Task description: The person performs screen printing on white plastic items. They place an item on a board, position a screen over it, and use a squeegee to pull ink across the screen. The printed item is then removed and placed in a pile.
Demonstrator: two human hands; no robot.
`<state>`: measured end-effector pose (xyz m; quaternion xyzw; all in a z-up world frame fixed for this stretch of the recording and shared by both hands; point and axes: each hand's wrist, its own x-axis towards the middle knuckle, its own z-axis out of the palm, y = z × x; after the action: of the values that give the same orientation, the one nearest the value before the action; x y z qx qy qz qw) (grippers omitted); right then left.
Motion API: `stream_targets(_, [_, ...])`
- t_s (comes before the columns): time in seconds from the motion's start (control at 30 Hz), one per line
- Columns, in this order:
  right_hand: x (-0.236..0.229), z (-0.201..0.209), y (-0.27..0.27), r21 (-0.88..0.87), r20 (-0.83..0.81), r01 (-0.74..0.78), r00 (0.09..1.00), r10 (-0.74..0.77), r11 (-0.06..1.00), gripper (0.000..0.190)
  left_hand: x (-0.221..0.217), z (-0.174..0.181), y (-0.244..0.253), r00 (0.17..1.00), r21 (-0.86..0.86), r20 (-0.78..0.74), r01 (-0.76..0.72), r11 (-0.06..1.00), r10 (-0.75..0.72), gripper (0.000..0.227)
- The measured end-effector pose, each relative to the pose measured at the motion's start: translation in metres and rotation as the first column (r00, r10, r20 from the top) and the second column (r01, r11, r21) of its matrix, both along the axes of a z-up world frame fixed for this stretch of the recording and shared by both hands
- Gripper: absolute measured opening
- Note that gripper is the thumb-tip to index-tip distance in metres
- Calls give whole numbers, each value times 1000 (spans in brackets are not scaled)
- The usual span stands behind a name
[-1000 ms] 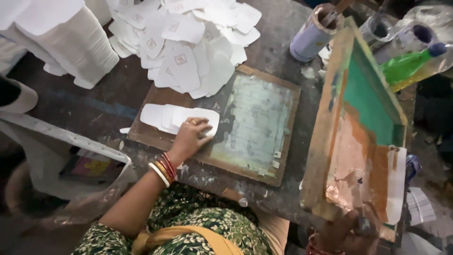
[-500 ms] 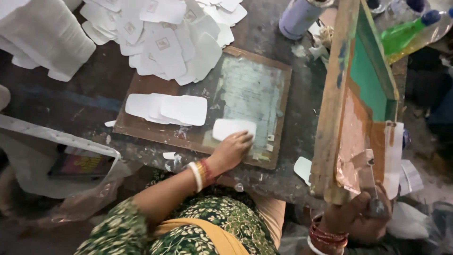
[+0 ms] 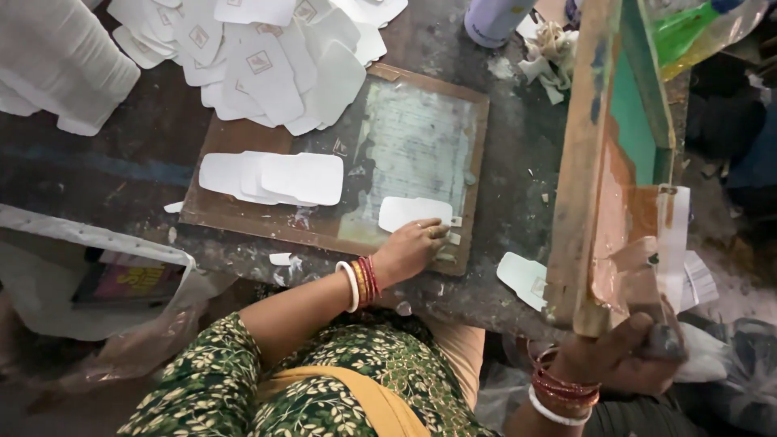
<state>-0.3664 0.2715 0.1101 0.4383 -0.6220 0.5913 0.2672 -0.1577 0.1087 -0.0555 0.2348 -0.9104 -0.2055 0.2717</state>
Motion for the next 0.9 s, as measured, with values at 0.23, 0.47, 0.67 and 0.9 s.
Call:
stream_targets(0.23, [7, -16, -2, 93, -89, -49, 994, 57, 995, 47, 27, 53, 30, 993, 152, 19, 108, 982, -113, 24])
stream_targets(0.47, [52, -43, -55, 570, 15, -403, 877, 481, 716, 15, 85, 41, 44, 979, 806, -165, 64, 588, 120, 39])
stream_targets(0.67, [39, -55, -144, 885, 47, -295, 826, 562, 360, 19, 92, 26, 43, 914, 453, 357, -347, 821, 190, 53])
stream_targets(0.9, [55, -82, -107, 897, -49, -233, 792, 608, 376, 28, 92, 8, 36, 911, 337, 375, -308, 890, 174, 49])
